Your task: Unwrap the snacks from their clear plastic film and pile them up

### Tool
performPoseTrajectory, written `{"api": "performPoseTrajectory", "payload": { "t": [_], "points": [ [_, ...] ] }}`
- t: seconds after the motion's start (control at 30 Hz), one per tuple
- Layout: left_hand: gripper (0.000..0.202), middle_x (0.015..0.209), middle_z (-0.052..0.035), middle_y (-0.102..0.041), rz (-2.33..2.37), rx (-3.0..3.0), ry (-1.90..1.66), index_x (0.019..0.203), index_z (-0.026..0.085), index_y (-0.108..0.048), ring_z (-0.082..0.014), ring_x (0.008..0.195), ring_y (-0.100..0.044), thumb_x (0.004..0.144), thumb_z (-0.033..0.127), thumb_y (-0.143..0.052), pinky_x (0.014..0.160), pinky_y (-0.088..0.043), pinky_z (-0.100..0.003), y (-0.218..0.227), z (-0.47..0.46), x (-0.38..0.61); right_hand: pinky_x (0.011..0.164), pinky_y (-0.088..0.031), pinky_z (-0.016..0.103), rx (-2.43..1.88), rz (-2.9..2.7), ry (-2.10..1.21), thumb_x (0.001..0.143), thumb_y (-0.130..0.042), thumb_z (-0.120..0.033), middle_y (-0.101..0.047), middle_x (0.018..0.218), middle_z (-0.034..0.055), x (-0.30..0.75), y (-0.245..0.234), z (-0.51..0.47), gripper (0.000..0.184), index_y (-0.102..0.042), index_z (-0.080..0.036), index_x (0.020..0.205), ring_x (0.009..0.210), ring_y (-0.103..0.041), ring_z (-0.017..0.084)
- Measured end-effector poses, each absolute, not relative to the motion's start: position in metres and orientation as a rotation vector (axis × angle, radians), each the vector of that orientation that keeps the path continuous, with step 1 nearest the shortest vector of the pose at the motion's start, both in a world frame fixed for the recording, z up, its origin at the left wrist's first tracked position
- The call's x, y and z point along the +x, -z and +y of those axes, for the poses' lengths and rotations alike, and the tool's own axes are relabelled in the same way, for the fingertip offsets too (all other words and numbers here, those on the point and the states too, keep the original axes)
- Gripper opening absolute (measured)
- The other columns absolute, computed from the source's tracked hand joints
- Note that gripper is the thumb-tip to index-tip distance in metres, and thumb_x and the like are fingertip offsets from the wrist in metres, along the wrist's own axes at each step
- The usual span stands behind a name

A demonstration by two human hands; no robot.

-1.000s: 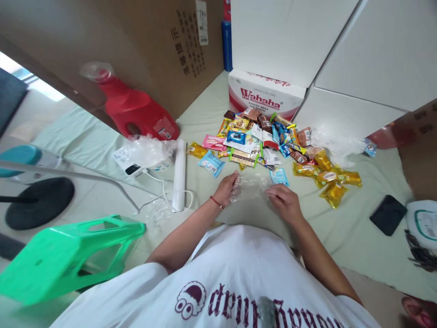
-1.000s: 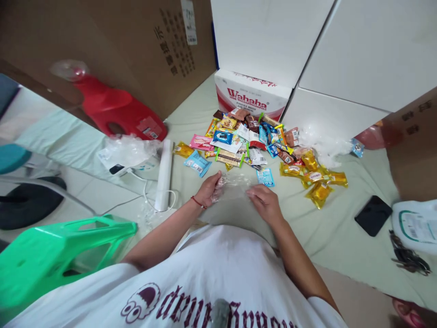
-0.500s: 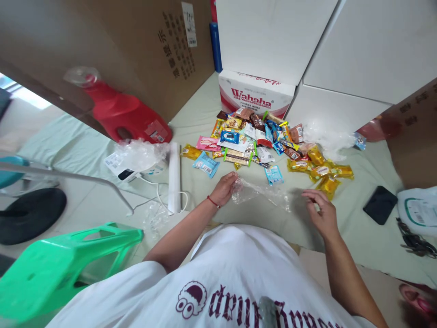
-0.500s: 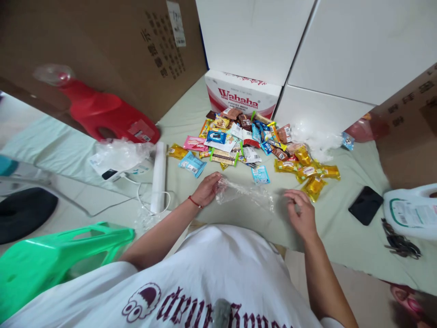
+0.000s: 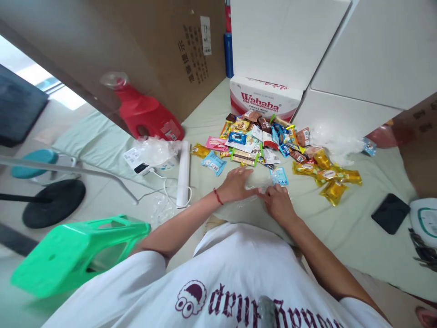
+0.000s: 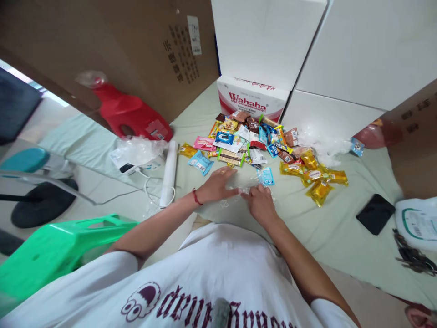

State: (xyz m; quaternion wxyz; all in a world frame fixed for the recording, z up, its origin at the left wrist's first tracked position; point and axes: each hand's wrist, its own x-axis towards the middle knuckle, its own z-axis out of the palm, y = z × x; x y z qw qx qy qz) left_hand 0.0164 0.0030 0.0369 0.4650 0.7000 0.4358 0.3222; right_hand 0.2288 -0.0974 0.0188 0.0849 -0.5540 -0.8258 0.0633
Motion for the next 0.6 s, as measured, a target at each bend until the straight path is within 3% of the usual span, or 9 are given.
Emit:
{"api": "performPoseTrajectory", "payload": {
  "t": [0.1, 0.2, 0.27, 0.4, 0.6],
  "points": [
    [0.027, 0.072, -0.0032, -0.064, 1.003, 1.601, -0.669, 0.07, 0.022, -0.066, -0.024, 0.082, -0.061, 0.068, 0.04, -0.086, 0.076, -0.045, -0.03, -0.026, 0.007, 0.034, 0.081, -0.034, 0.039, -1.562, -2.452, -0.283, 0.1, -0.056, -0.017, -0.064, 0.091, 0.0097, 0.235, -0.026, -0.097, 0.033, -0.08, -0.033, 0.117, 0.095, -0.049, 0.027],
    [0.033, 0.056, 0.0025, -0.05, 1.042, 1.491, -0.684, 0.065, 0.022, -0.056, -0.0162, 0.057, -0.048, 0.088, 0.044, -0.065, 0.06, -0.036, -0.027, -0.009, 0.013, 0.038, 0.089, -0.038, 0.043, -1.464, -2.331, -0.398, 0.101, -0.055, -0.023, -0.067, 0.095, 0.0083, 0.258, -0.025, -0.107, 0.031, -0.082, -0.036, 0.107, 0.101, -0.052, 0.028],
    [0.034, 0.055, 0.0041, -0.046, 1.103, 1.457, -0.762, 0.068, 0.022, -0.053, -0.0148, 0.054, -0.043, 0.092, 0.046, -0.059, 0.058, -0.032, -0.026, 0.0, 0.014, 0.033, 0.096, -0.041, 0.048, -1.399, -2.213, -0.454, 0.101, -0.054, -0.03, -0.069, 0.099, 0.0079, 0.28, -0.021, -0.117, 0.03, -0.083, -0.038, 0.1, 0.109, -0.053, 0.029],
    [0.039, 0.057, 0.005, -0.043, 1.193, 1.398, -0.887, 0.068, 0.023, -0.048, -0.0145, 0.058, -0.04, 0.091, 0.05, -0.065, 0.059, -0.029, -0.025, 0.01, 0.012, 0.021, 0.107, -0.04, 0.058, -1.378, -2.044, -0.522, 0.098, -0.058, -0.039, -0.074, 0.106, 0.0071, 0.329, -0.009, -0.139, 0.028, -0.083, -0.037, 0.085, 0.125, -0.051, 0.032],
    [0.041, 0.058, 0.0049, -0.041, 1.243, 1.411, -0.93, 0.065, 0.024, -0.045, -0.016, 0.061, -0.037, 0.09, 0.042, -0.071, 0.063, -0.026, -0.026, 0.011, 0.003, 0.012, 0.106, -0.041, 0.059, -1.56, -2.001, -0.408, 0.084, -0.06, -0.023, -0.076, 0.108, 0.0064, 0.388, 0.004, -0.153, 0.025, -0.078, -0.031, 0.068, 0.128, -0.051, 0.033]
  ]
}}
